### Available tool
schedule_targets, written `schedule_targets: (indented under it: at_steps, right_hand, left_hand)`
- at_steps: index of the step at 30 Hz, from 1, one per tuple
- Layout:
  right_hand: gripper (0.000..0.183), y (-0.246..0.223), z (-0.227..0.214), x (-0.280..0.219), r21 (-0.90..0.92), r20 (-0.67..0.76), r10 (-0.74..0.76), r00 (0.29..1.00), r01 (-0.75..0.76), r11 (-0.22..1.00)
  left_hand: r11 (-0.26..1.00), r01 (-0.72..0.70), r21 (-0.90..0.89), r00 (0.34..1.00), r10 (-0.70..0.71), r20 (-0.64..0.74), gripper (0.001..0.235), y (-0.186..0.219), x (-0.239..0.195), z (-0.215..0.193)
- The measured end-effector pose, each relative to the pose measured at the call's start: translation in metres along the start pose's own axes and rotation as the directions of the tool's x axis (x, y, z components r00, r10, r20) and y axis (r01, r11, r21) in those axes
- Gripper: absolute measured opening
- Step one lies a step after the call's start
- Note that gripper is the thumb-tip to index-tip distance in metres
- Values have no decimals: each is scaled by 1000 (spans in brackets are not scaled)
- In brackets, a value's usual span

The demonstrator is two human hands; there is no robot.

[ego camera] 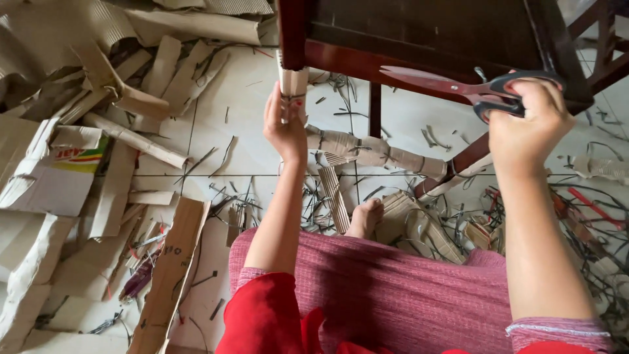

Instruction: The person sits on the floor and uses scissors to cut black binding strips from rolled cardboard pieces. They then wrap and tie the strips around the legs and crossbars of a wooden chair to secure the cardboard rolls in place.

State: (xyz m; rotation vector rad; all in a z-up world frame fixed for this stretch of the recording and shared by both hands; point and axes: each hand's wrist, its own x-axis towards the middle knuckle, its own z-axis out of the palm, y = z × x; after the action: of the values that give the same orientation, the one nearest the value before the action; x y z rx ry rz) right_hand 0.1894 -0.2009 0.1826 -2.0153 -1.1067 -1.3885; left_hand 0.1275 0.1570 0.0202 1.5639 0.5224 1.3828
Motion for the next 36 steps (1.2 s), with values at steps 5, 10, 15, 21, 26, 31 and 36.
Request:
schedule_targets:
  at_steps: [5,10,15,21,26,31,36]
  right_hand:
    - [24,-26,17,21,-16,-19,0,1000,0,1000]
    - [28,-27,39,27,-34,-15,1,1000,-2,999]
    - [27,-30,56,35,-51,4,-10,1000,10,999]
    - [26,-9,108,25,-291,-83,-44,996,18,957]
    - [18,-37,126,43,-374,-61,-50,997,24,927]
    - [9,-56,152,56,-419,-65,-94,993,59,906]
    - [9,-75,176,70,-441,-69,-63,996,27,897]
  left_hand:
    - [996,64,-63,998,-63,19,66,-3,34,0]
    - [963,126,-237,992,-118,52,59,-13,63,3]
    - [986,98,-132,994,-91,59,57,-34,86,10]
    - [968,87,-237,995,-72,72,58,-76,120,22]
    - [985,95,-145,995,-89,47,53,-74,147,22]
    - [984,107,-143,992,-116,-53,56,-104,161,37]
    - [996,75,-51,987,-81,-139,62,-101,100,44]
